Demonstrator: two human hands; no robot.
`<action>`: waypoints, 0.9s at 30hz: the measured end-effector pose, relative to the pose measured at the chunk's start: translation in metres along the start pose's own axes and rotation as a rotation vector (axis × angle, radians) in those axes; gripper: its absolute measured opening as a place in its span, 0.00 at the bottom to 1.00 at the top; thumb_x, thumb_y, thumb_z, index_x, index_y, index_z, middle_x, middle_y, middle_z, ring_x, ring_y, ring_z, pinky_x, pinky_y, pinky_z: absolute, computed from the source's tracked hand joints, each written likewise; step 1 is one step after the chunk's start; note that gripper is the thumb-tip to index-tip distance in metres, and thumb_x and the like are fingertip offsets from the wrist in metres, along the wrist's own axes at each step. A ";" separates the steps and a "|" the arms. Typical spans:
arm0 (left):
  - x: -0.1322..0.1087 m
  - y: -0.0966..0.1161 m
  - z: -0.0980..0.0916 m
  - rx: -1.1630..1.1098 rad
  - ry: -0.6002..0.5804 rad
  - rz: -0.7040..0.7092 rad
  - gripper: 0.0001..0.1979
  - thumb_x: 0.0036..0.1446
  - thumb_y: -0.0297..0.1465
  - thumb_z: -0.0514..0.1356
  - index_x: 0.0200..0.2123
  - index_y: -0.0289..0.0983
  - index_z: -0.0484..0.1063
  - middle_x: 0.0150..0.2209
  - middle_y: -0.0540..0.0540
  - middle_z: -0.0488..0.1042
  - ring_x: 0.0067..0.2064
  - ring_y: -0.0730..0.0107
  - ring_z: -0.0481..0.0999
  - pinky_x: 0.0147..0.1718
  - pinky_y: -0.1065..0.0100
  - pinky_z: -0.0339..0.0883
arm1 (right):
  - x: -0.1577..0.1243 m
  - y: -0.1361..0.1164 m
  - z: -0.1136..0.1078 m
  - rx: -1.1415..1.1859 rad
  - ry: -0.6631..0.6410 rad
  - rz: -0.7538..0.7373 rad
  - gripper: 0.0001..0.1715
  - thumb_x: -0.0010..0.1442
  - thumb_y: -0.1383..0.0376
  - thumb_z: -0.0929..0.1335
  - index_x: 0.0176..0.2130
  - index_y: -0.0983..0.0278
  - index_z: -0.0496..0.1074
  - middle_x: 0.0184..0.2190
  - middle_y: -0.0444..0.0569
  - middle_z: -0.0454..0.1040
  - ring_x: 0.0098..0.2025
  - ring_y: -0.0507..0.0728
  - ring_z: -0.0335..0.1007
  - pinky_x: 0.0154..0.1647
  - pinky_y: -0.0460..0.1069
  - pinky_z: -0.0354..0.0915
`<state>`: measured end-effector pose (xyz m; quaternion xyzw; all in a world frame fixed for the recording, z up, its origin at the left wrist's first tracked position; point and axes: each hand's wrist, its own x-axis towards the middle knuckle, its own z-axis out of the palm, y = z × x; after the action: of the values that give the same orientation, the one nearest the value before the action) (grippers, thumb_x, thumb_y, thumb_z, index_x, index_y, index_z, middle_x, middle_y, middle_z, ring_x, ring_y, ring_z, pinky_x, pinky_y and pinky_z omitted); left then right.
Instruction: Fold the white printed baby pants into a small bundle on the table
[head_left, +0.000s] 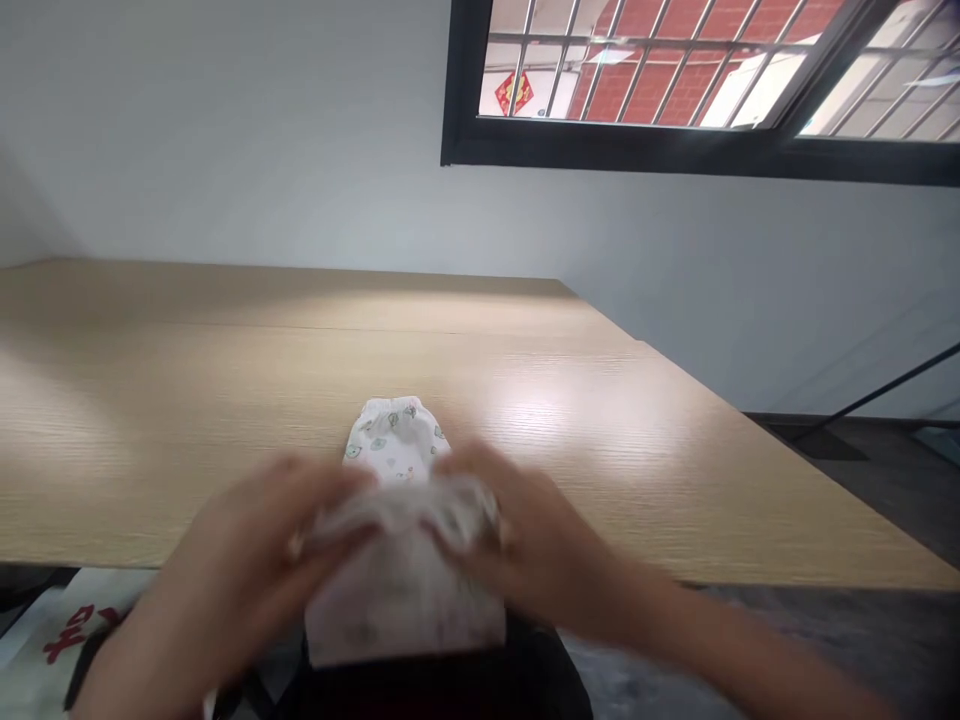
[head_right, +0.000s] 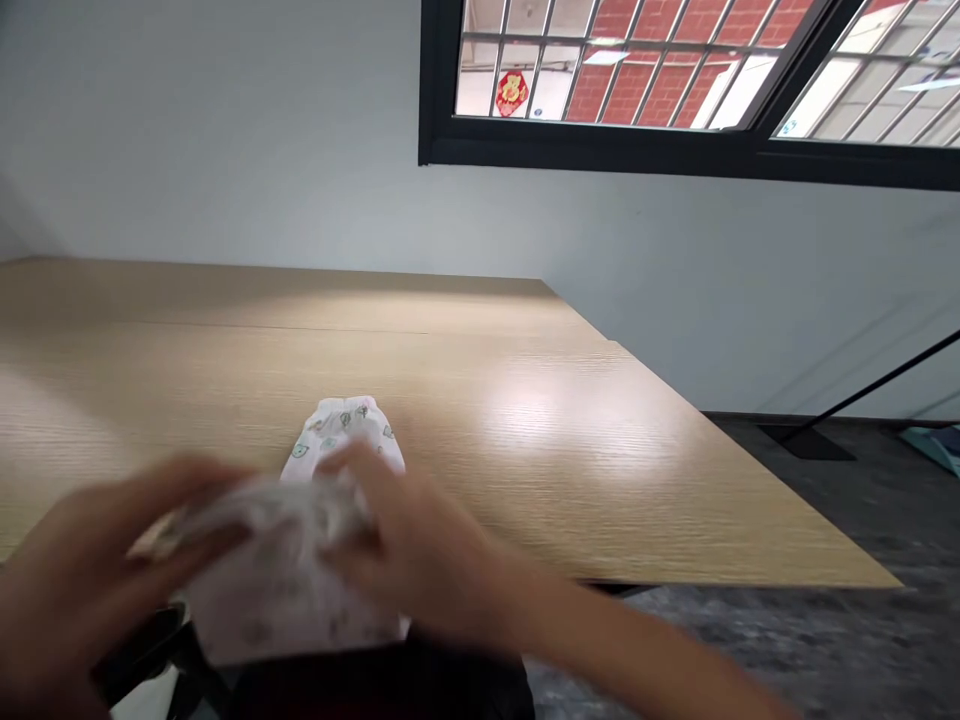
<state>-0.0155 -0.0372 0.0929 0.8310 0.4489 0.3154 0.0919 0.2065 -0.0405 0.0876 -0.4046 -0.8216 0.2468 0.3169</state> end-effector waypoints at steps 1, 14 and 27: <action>0.021 -0.004 0.002 0.064 0.023 -0.030 0.17 0.58 0.47 0.51 0.33 0.43 0.71 0.26 0.52 0.72 0.25 0.66 0.71 0.22 0.68 0.63 | 0.023 0.008 -0.003 -0.038 0.062 0.033 0.12 0.56 0.61 0.64 0.41 0.61 0.64 0.25 0.41 0.70 0.22 0.48 0.63 0.20 0.42 0.59; 0.071 -0.045 0.058 0.180 -0.510 0.188 0.21 0.65 0.30 0.40 0.60 0.47 0.53 0.60 0.53 0.54 0.62 0.62 0.47 0.58 0.52 0.41 | 0.026 0.048 0.044 -0.434 -0.337 -0.465 0.24 0.64 0.63 0.54 0.58 0.67 0.56 0.56 0.48 0.61 0.61 0.55 0.49 0.64 0.56 0.43; -0.020 -0.053 0.035 0.166 -0.585 0.103 0.54 0.41 0.46 0.68 0.63 0.50 0.35 0.64 0.43 0.35 0.62 0.45 0.35 0.54 0.42 0.48 | -0.010 0.073 0.015 -0.335 -0.389 -0.372 0.45 0.45 0.64 0.70 0.60 0.64 0.53 0.60 0.56 0.54 0.63 0.63 0.43 0.62 0.61 0.47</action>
<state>-0.0386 -0.0178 0.0334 0.9129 0.3848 0.0293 0.1331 0.2372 -0.0105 0.0263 -0.2390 -0.9559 0.1186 0.1226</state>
